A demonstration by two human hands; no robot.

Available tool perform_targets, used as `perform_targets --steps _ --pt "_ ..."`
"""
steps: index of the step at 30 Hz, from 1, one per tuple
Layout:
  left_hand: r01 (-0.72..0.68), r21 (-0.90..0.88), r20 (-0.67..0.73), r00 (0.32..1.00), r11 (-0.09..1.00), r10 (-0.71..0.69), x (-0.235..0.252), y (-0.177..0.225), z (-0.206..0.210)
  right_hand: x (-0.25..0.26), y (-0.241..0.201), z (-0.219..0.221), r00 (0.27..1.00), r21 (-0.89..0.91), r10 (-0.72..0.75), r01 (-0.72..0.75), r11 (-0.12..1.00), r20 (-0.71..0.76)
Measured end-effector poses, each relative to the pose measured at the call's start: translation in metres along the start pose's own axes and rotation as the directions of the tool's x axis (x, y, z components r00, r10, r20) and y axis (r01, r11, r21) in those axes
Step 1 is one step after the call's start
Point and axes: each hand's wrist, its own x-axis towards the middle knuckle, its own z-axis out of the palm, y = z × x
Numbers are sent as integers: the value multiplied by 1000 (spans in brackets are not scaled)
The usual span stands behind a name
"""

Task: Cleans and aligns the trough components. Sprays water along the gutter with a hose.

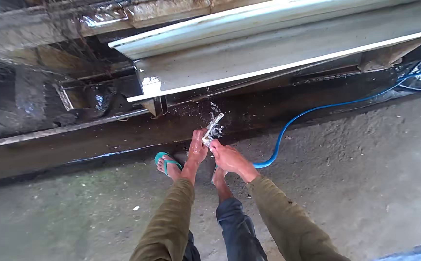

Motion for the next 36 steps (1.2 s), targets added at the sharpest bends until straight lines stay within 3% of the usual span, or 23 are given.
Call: perform_targets --steps 3,7,10,13,16,21,27,33,36 --pt "-132 321 -7 990 938 142 1 0 2 3 5 -1 993 9 99 -98 995 -57" --pt "-336 482 -13 921 809 390 0 -11 7 11 12 -2 962 43 243 -240 970 -125" --pt "-369 568 31 903 736 429 -1 -13 6 16 9 -1 944 32 304 -303 953 -126" --pt "-317 636 90 936 704 340 0 -5 2 21 5 1 952 22 296 -295 955 -78" --pt "-263 708 186 965 656 186 4 7 0 20 -2 5 983 -14 185 -185 983 -9" --pt "-270 766 365 930 584 -49 11 27 2 19 -13 7 997 -38 80 -80 996 12" --pt "-218 799 355 923 560 -149 24 36 3 21 -17 6 999 -39 36 -36 999 6" --pt "56 681 180 954 730 -241 38 49 -23 26 -11 5 998 -19 51 -52 998 -35" --pt "120 637 152 949 761 -277 42 50 -35 32 -11 12 999 -31 32 -33 999 -30"
